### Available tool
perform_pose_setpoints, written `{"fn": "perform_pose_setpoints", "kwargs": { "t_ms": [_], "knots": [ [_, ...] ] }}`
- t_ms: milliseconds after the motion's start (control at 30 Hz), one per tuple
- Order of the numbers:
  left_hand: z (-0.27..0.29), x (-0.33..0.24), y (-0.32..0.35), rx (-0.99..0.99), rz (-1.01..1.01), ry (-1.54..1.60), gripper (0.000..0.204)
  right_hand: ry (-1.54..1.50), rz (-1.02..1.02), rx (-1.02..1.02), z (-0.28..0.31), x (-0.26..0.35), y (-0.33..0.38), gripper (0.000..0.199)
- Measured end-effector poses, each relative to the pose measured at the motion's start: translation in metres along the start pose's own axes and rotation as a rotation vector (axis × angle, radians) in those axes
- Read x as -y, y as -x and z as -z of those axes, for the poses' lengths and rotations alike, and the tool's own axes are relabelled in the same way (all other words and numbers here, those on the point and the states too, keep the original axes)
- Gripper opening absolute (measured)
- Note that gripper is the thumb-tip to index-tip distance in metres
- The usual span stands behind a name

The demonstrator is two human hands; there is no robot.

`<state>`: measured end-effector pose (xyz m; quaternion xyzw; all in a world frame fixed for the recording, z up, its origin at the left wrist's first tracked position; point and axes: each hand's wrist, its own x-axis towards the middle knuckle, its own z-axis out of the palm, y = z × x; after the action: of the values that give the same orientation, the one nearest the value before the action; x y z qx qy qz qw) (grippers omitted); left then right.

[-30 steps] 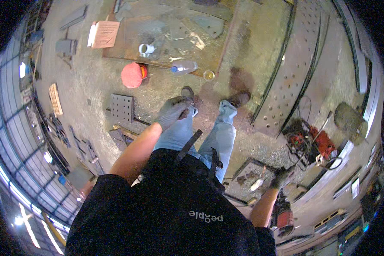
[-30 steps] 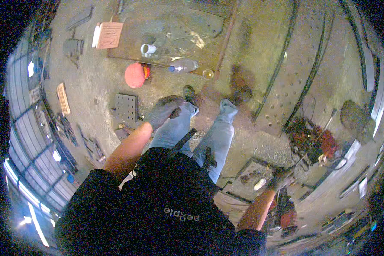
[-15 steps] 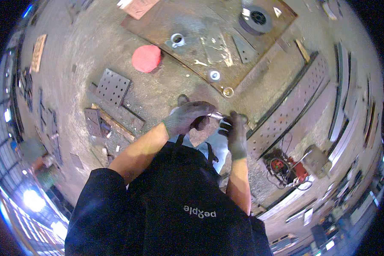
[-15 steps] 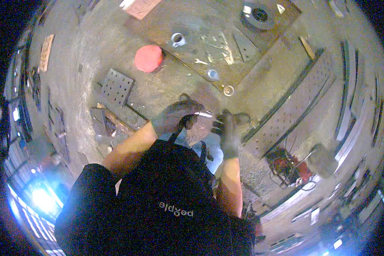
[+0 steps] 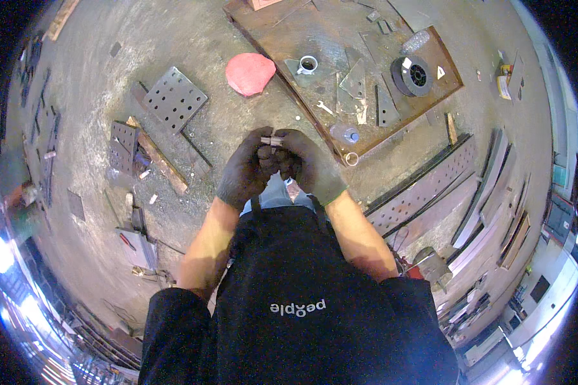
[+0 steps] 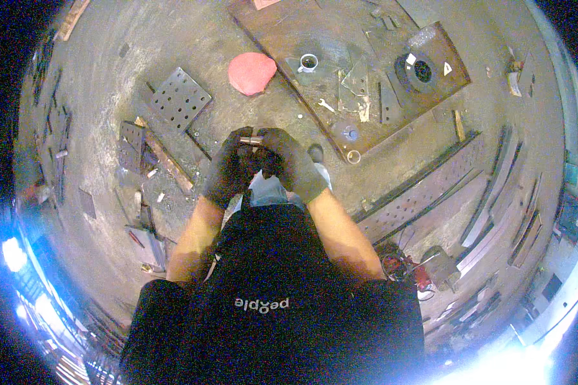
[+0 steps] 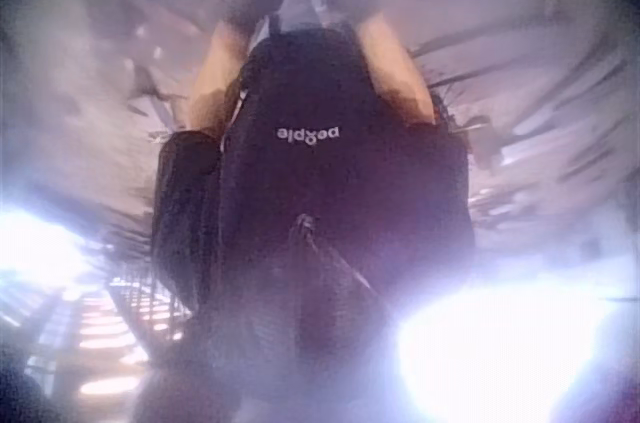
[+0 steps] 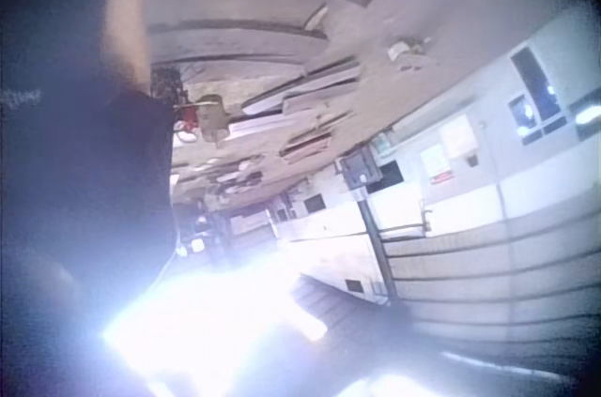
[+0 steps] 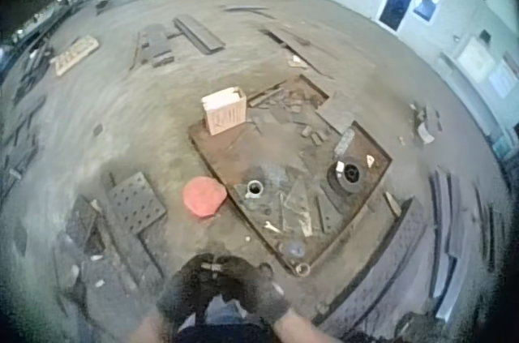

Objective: The person uses a wrench to loosen a bolt on a perforated metal plate, then picks up and moves several metal plates around the workshop floor. The person stacks the plates and briefly handles a water bottle.

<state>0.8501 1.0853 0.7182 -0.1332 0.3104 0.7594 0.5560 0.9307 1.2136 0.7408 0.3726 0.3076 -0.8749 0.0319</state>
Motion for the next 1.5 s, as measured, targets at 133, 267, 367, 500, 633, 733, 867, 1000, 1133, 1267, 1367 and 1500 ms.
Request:
{"fn": "perform_pose_setpoints", "kwargs": {
  "t_ms": [133,267,367,500,633,733,867,1000,1133,1267,1367,1500],
  "knots": [
    [0.002,-0.004,0.007,-0.317,-0.122,-0.023,0.032,0.264,0.023,0.072,0.001,-0.006,-0.022,0.035],
    [-0.002,-0.013,-0.003,-0.378,-0.087,-0.437,0.033,0.218,-0.1,-0.002,0.01,0.003,-0.038,0.033],
    [-0.001,-0.024,-0.027,-0.277,-0.152,-0.835,0.03,0.206,-0.107,0.03,0.026,0.019,-0.058,0.031],
    [0.004,-0.038,-0.053,-0.35,-0.11,-0.72,0.031,0.25,-0.067,0.182,0.027,0.043,-0.076,0.027],
    [0.008,-0.044,-0.07,-0.52,-0.001,-0.542,0.033,0.456,-0.121,0.182,0.034,0.057,-0.101,0.033],
    [-0.002,-0.053,-0.078,-0.567,-0.055,-0.8,0.032,0.472,-0.202,0.255,0.036,0.073,-0.12,0.031],
    [0.002,-0.066,-0.086,-0.505,-0.092,-0.999,0.03,0.621,-0.373,0.471,0.039,0.095,-0.144,0.033],
    [0.007,-0.079,-0.104,-0.52,-0.284,-1.118,0.027,1.061,-0.289,0.618,0.029,0.102,-0.172,0.039],
    [0.002,-0.117,-0.124,-0.654,-0.152,-1.29,0.027,1.414,0.17,0.609,-0.002,0.097,-0.206,0.035],
    [0.019,-0.166,-0.131,-0.677,-0.244,-1.4,0.026,1.312,0.002,0.556,-0.048,0.097,-0.243,0.031],
    [0.067,-0.195,-0.129,-0.527,-0.271,-1.466,0.031,1.069,-0.265,0.42,-0.088,0.092,-0.258,0.029],
    [0.085,-0.254,-0.115,-0.548,-0.33,-1.365,0.032,0.741,-0.411,0.282,-0.105,0.072,-0.296,0.027]
  ]
}}
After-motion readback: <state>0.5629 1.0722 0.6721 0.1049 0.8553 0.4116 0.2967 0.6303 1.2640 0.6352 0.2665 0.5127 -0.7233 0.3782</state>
